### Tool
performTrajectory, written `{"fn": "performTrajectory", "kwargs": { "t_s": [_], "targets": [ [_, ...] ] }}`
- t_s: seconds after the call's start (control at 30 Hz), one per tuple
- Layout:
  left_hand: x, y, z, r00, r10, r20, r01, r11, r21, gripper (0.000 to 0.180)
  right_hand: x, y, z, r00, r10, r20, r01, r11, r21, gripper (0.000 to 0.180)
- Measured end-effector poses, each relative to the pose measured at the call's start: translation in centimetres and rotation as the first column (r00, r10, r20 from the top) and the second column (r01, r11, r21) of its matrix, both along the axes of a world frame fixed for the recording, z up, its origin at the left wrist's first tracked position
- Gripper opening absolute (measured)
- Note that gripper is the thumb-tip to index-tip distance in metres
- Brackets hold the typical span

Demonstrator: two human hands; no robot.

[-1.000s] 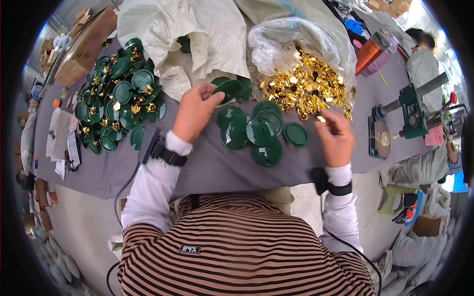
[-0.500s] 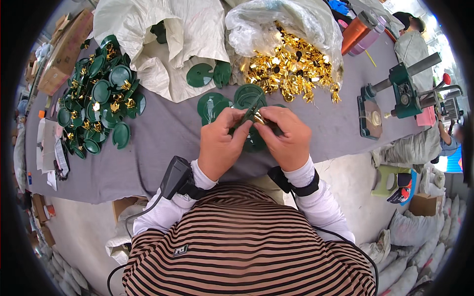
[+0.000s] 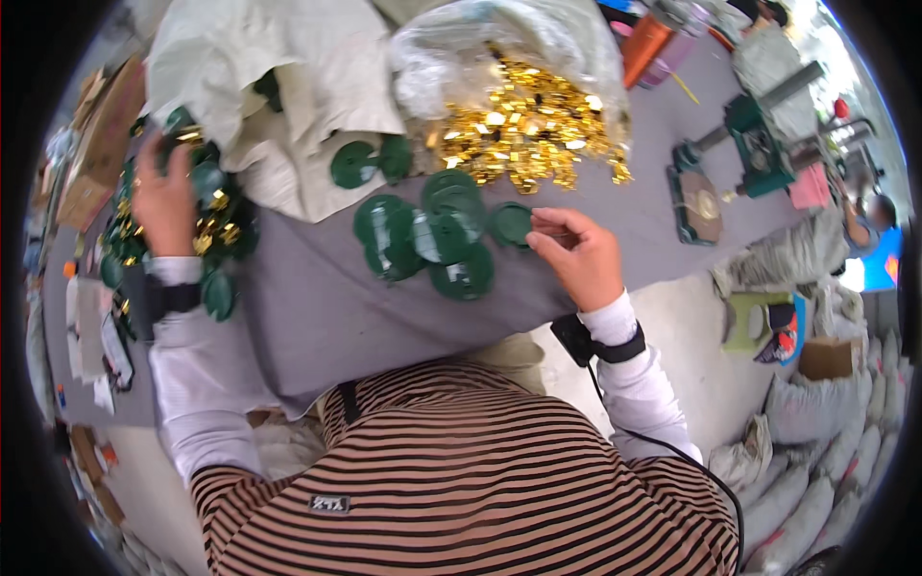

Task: The person assembles small gold studs onto green plastic circular bases by hand, creating assembled parts.

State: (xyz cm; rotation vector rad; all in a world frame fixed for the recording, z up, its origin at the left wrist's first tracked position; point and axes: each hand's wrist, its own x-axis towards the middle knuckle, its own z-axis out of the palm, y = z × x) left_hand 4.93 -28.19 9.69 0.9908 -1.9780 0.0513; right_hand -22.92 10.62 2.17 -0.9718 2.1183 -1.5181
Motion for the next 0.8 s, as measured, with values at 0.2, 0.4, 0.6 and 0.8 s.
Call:
{"fn": "performTrajectory", "kwargs": {
  "t_s": [0.2,0.4,0.6,0.8],
  "targets": [
    [-4.9,3.6,-3.8,0.908,-0.393,0.146,0.296,0.848,0.439,0.032,-8.9,3.5,-1.8,0.775,-0.207,-0.597,0.342,0.932,0.121,0.021],
    [-11.6,6.1,-12.2,0.842,-0.483,0.24,0.358,0.833,0.422,0.041,-15.2,1.6,-4.6,0.699,-0.084,-0.71,0.41,0.86,0.302,0.026],
    [-11.5,7.5,-10.5,0.919,-0.373,0.127,0.239,0.785,0.572,0.065,-14.6,1.7,-3.6,0.701,-0.105,-0.705,0.405,0.872,0.273,0.03],
    [-7.9,11.0,-9.8,0.849,-0.207,-0.486,0.528,0.3,0.794,0.055,-13.6,1.3,-2.4,0.706,-0.302,-0.64,0.47,0.877,0.104,0.021]
  ]
}}
